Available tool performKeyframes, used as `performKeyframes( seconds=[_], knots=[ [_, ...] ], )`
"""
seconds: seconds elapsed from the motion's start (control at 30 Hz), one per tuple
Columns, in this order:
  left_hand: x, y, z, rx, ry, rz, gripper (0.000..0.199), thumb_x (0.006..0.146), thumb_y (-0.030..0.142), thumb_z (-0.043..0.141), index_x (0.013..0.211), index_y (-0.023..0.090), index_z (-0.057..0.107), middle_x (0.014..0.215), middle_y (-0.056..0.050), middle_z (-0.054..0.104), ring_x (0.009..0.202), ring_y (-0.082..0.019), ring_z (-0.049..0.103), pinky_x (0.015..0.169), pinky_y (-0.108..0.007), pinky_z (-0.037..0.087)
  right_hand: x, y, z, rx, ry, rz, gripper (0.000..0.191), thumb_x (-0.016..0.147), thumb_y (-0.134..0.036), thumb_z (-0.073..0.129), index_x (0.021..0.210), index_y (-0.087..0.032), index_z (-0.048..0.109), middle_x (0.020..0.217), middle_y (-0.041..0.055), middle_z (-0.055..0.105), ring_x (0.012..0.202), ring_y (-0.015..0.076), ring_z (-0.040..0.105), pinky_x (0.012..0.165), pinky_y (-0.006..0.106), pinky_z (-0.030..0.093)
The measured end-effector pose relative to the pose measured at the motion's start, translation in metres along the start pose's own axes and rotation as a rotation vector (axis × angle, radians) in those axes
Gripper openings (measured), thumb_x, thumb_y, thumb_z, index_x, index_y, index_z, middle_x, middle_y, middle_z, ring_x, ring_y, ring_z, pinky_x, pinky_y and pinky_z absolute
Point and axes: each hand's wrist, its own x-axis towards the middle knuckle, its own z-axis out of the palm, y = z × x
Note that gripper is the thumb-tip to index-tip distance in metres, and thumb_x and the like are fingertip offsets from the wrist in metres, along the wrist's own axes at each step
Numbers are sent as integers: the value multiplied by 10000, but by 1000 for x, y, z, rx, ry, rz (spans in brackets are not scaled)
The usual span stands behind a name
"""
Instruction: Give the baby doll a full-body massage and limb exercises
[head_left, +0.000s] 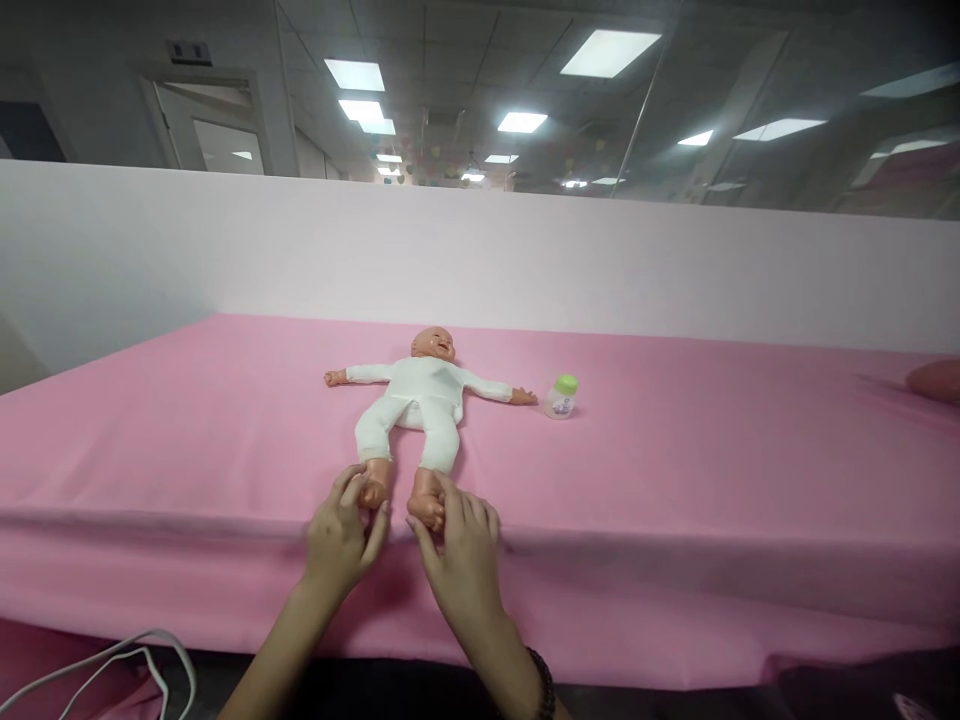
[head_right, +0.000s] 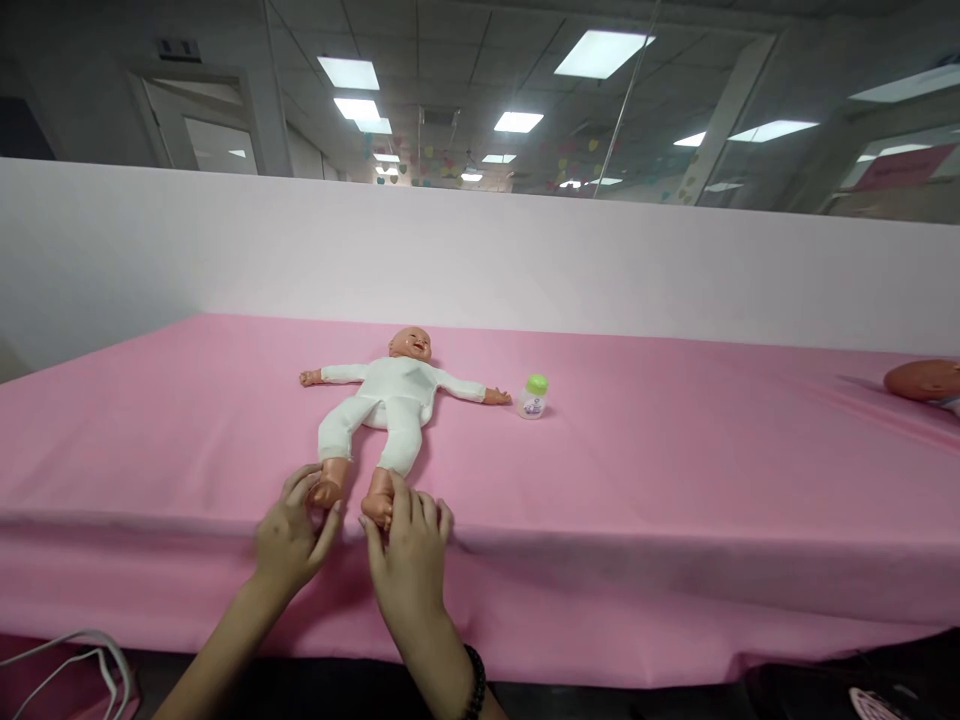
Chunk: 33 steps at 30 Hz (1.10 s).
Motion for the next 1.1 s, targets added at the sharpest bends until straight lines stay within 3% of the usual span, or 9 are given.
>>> performKeyframes(
  seconds=[0.1,0.2,0.37,0.57,0.7,0.8,0.9,0.97,1.1],
  knots=[
    [-3,-1,2,20,8,7,459,955,266,569,1370,214,378,1273,-178,633,1020,-294,711,742,-386,603,-7,5,-9,137,120,-12,341,969,-383,596,1276,-250,660,1131,111,702,1025,285,632,923,501,519],
    [-5,-3,4,32,20,13,457,958,270,563,1372,208,382,1277,-185,636,986,-298,717,727,-392,600,-9,10,-23,374,182,104,336,965,-407,630,1248,-231,676,1155,109,679,1069,253,647,941,426,548],
    [-6,-4,7,30,29,17,467,960,260,561,1384,211,370,1276,-191,636,963,-297,715,708,-388,590,16,9,-35,888,109,410,530,893,-548,715,1322,-273,571,1385,97,591,1290,256,595,1124,430,476],
    [-4,0,-5,-157,-76,-92,430,973,330,552,1359,221,396,1296,-172,607,1063,-274,682,817,-388,587,43,-10,-36,1430,-34,603,773,801,-729,721,1377,-386,336,1250,66,655,1132,267,706,1020,499,545],
    [39,-13,-38,-416,-226,-419,378,1041,457,369,1336,224,405,1178,-119,656,1080,-240,673,868,-375,573,46,-3,-29,1393,-6,488,649,834,-664,736,1299,-330,432,907,-13,656,833,166,709,847,367,599],
    [104,-43,-47,-198,-448,-519,468,1022,522,357,1361,212,443,1211,-133,670,1101,-309,664,924,-461,530,47,8,-25,1154,-41,344,540,892,-590,710,1298,-296,509,772,-41,581,651,102,581,701,263,564],
    [172,-88,-22,237,-609,-602,479,983,407,426,1359,119,496,1246,-225,659,1161,-407,620,986,-555,459,45,15,-23,917,-129,235,497,911,-527,703,1312,-264,573,1064,49,649,752,117,599,716,271,570],
    [200,-119,7,367,-682,-717,510,940,383,499,1348,78,527,1343,-286,594,1250,-442,562,999,-547,446,41,18,-22,865,-159,197,488,922,-507,686,1336,-272,575,1282,85,604,874,144,636,781,299,586],
    [201,-167,58,298,-813,-844,565,873,468,587,1324,128,609,1404,-292,562,1296,-484,521,966,-550,458,32,23,-17,835,-69,212,511,911,-464,705,1359,-276,547,1267,96,622,957,176,667,809,316,595]
  ],
)
